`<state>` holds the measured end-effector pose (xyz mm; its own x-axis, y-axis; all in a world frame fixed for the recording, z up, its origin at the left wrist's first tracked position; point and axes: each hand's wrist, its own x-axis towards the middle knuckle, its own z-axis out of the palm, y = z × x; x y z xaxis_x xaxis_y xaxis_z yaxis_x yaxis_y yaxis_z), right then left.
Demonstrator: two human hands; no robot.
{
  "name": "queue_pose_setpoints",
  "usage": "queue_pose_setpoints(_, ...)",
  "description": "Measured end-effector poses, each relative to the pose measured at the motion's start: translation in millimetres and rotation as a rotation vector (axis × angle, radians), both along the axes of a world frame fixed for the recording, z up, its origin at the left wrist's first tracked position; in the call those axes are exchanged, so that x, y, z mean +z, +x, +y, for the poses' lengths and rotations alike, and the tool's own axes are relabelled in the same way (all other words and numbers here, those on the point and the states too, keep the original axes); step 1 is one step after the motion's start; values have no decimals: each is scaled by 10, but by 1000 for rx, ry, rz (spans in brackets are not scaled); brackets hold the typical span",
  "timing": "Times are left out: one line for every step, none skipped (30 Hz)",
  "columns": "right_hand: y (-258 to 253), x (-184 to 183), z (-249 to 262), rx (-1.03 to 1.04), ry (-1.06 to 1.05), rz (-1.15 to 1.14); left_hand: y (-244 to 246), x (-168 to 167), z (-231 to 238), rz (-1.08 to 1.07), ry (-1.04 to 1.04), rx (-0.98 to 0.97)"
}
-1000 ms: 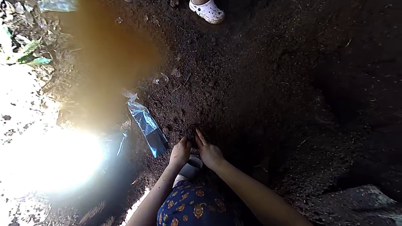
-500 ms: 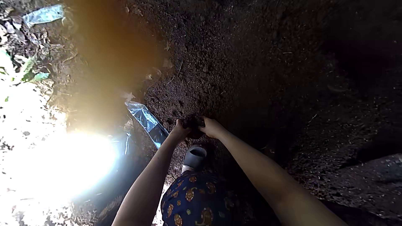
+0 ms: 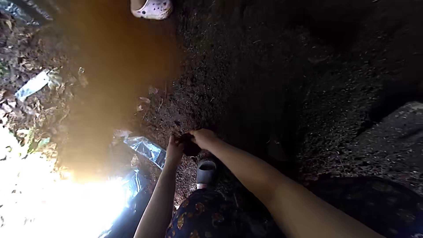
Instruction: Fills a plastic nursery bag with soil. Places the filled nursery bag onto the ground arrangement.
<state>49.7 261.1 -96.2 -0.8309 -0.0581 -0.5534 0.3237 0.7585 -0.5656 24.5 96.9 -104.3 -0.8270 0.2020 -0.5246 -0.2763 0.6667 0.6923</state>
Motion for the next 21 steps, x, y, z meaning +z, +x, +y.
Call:
queue_pose_setpoints(31,20,45,-49,-44,12,23,24,35,25,-41,7)
queue_pose_setpoints(40,60,145,-105,-125,20,43,74,63,23,-75,24)
queue_pose_setpoints(59,101,278,-171,-216,36,84,151,77,-29,-106,58)
queue_pose_setpoints(84,131,436,-225,-265,46,139,219,74,-124,-116,115)
queue_pose_setpoints(109,135,625,-251,-242,65,201,264,63,-231,-95,166)
queue_pose_setpoints(137,86,838,-246,-143,105,268,286,52,-334,-43,195)
queue_pose_setpoints(183,-31,1059,-217,-12,151,338,295,56,-423,36,209)
queue_pose_setpoints(255,-163,1263,-180,92,153,400,284,79,-486,134,218)
queue_pose_setpoints(352,-308,1430,-139,161,127,452,243,124,-501,239,256)
queue_pose_setpoints(463,-446,1545,-98,198,102,478,205,176,-498,339,317)
queue_pose_setpoints(567,-562,1615,-45,246,93,480,194,227,-496,403,375)
queue_pose_setpoints(658,-668,1657,2,288,104,478,205,276,-489,432,425)
queue_pose_setpoints(734,-739,1680,36,305,104,478,231,321,-482,438,462)
queue_pose_setpoints(796,-776,1692,72,319,99,483,250,354,-476,431,480)
queue_pose_setpoints(841,-788,1685,103,333,87,490,259,367,-478,421,491)
queue_pose_setpoints(866,-783,1661,123,342,64,498,257,366,-483,416,501)
queue_pose_setpoints(874,-757,1628,130,345,36,506,256,363,-488,414,521)
queue_pose_setpoints(875,-713,1587,125,344,4,511,269,355,-489,415,549)
queue_pose_setpoints(872,-659,1546,107,336,-38,514,296,342,-481,423,590)
queue_pose_setpoints(875,-609,1521,83,326,-71,511,346,326,-464,444,637)
queue_pose_setpoints(887,-580,1512,62,318,-81,499,425,297,-442,490,676)
